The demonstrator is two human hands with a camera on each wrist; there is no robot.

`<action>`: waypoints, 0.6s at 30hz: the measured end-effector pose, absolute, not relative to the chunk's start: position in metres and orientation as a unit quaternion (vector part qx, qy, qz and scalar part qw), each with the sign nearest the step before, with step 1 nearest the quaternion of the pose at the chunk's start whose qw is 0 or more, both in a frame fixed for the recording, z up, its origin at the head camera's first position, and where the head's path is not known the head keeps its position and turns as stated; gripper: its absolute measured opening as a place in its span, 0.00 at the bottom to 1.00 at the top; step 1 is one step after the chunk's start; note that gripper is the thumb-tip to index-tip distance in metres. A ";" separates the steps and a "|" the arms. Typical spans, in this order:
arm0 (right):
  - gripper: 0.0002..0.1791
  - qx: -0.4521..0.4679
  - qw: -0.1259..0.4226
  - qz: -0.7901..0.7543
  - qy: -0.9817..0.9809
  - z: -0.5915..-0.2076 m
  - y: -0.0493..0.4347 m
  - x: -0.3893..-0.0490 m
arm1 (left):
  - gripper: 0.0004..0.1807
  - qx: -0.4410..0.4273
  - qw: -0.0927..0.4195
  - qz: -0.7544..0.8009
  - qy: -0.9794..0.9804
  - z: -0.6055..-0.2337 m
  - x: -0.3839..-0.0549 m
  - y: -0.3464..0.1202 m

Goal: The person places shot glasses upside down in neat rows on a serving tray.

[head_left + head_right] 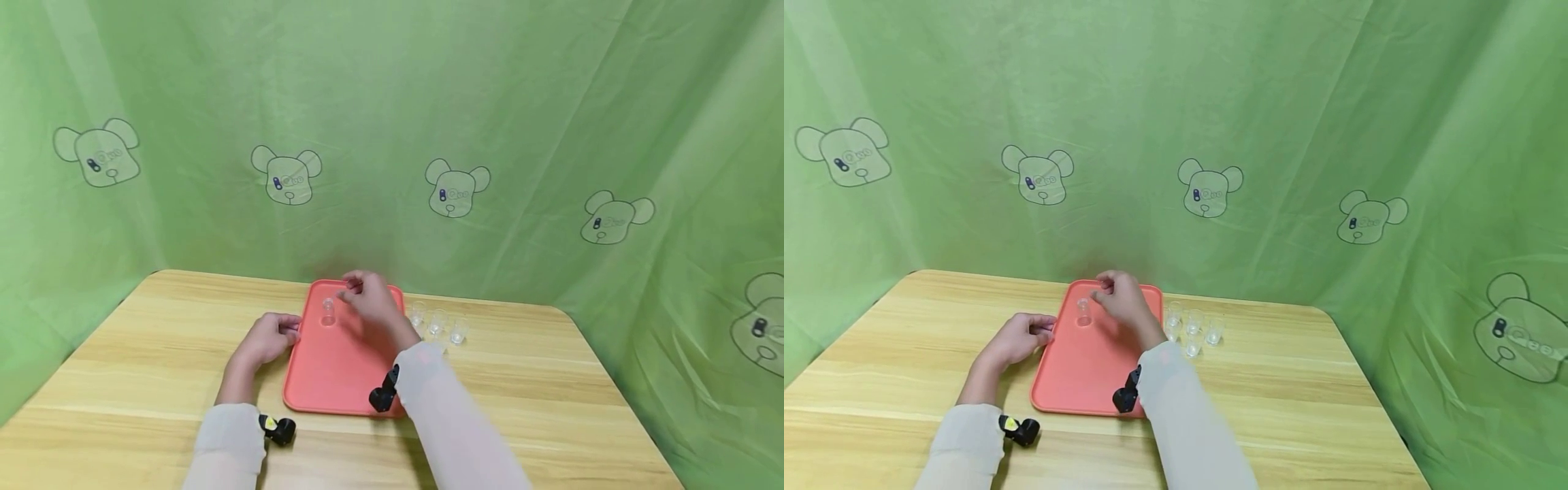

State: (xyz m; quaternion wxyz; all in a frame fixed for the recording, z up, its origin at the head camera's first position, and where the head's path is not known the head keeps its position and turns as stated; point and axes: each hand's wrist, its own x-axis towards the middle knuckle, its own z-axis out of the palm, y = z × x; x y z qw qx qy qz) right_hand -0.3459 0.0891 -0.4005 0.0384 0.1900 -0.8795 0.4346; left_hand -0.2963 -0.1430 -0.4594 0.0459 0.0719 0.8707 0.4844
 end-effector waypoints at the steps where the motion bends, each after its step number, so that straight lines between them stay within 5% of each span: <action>1: 0.19 0.189 0.042 0.439 -0.878 -0.396 0.092 -0.346 | 0.19 0.072 0.046 0.484 0.871 -0.459 -0.296 -0.143; 18: 0.21 0.196 0.103 0.406 -0.887 -0.346 0.183 -0.336 | 0.19 0.070 0.046 0.480 0.873 -0.460 -0.297 -0.143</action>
